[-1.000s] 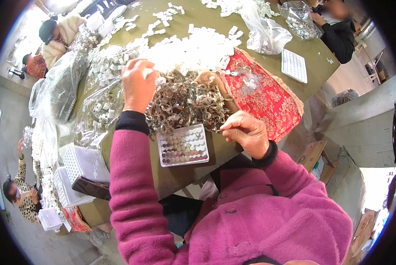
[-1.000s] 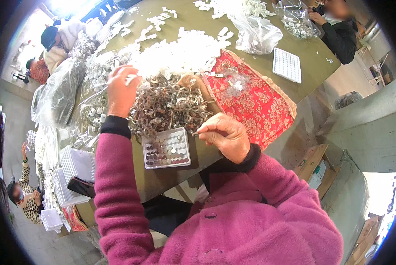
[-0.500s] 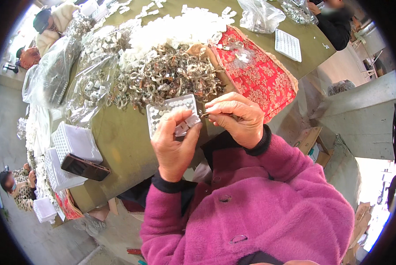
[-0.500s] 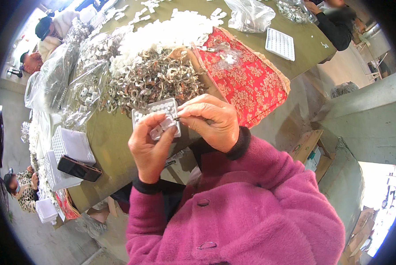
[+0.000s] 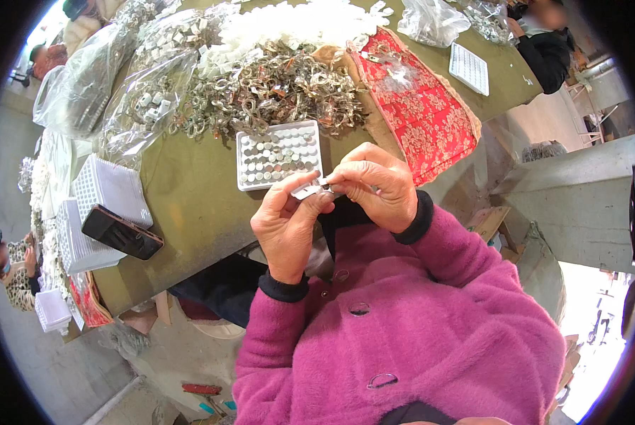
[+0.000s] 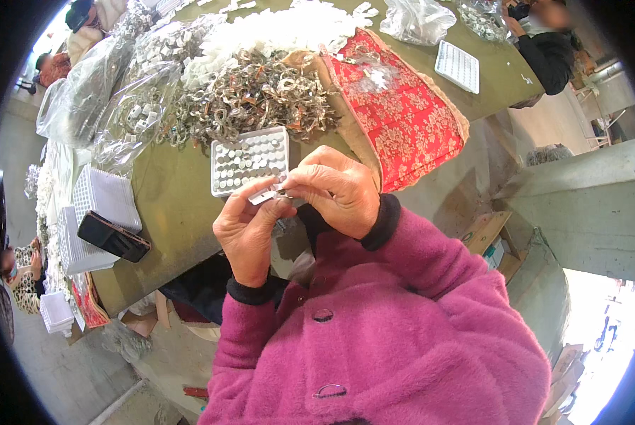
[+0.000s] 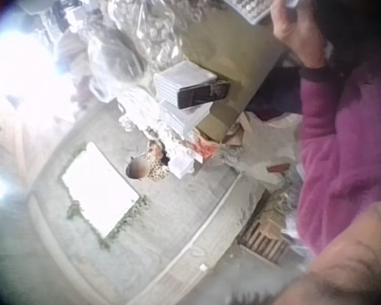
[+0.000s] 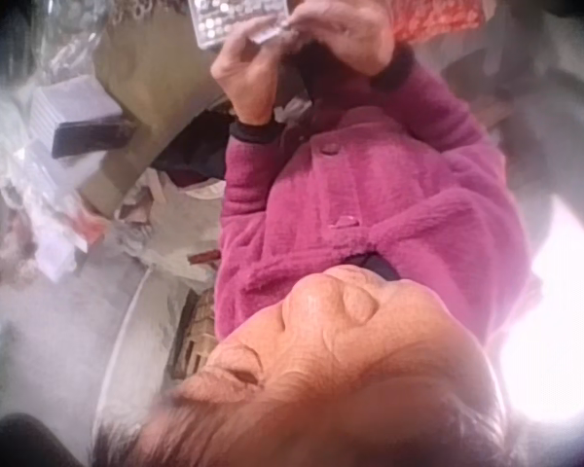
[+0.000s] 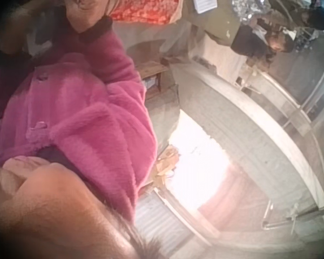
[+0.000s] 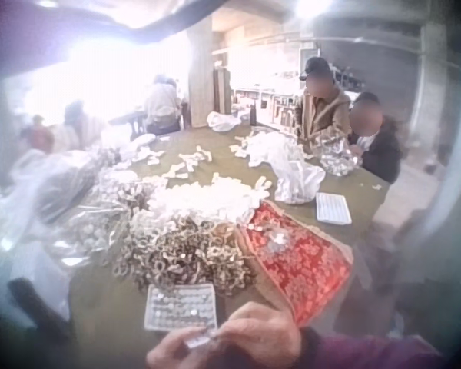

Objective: The person repeatedly picks small metallic components from a pile on the table, inserts them into white plastic housings, and places the assembled units into a compartmentalized tray. The person also uses a small flashlight to illuminate the components during assembly.

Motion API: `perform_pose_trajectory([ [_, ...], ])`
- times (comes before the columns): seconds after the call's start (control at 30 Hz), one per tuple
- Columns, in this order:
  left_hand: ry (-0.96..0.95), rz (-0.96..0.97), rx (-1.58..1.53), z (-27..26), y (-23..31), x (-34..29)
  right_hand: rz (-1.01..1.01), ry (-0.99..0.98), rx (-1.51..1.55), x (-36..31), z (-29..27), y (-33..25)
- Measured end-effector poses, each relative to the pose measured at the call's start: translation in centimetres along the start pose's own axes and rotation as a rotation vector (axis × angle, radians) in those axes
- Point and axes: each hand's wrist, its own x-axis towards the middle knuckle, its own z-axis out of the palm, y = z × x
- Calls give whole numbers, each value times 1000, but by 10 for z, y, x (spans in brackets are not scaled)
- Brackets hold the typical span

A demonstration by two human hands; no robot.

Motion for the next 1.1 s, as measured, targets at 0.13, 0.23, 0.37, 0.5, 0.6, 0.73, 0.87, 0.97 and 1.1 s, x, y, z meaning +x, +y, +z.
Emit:
perform_pose_trajectory([
  [0.13, 4, 91, -63, 3, -9, 0, 72, -33, 96, -3, -3, -1],
  [0.23, -5, 102, -19, 4, -12, 1, 118, -53, 133, -3, -5, -1],
  [0.37, -22, 86, 10, 3, -10, 0, 49, -67, 100, -2, -7, 2],
  [0.5, -38, -3, -35, 3, -3, -1, 8, -85, 102, -1, -7, 6],
  [0.6, -34, -4, -89, 5, -1, 0, -3, -74, 142, -1, -3, 8],
  [0.73, -32, -26, -173, 5, -1, 1, 72, -52, 174, -4, -1, 5],
  [0.87, -42, -11, -110, 3, 0, 1, 28, -7, 61, -5, -3, 5],
  [0.97, -43, -7, -72, 3, 0, 1, -97, -15, -2, -3, -5, 9],
  [1.1, -38, 11, -52, 3, -3, 2, -136, -53, -32, -1, -7, 12],
])
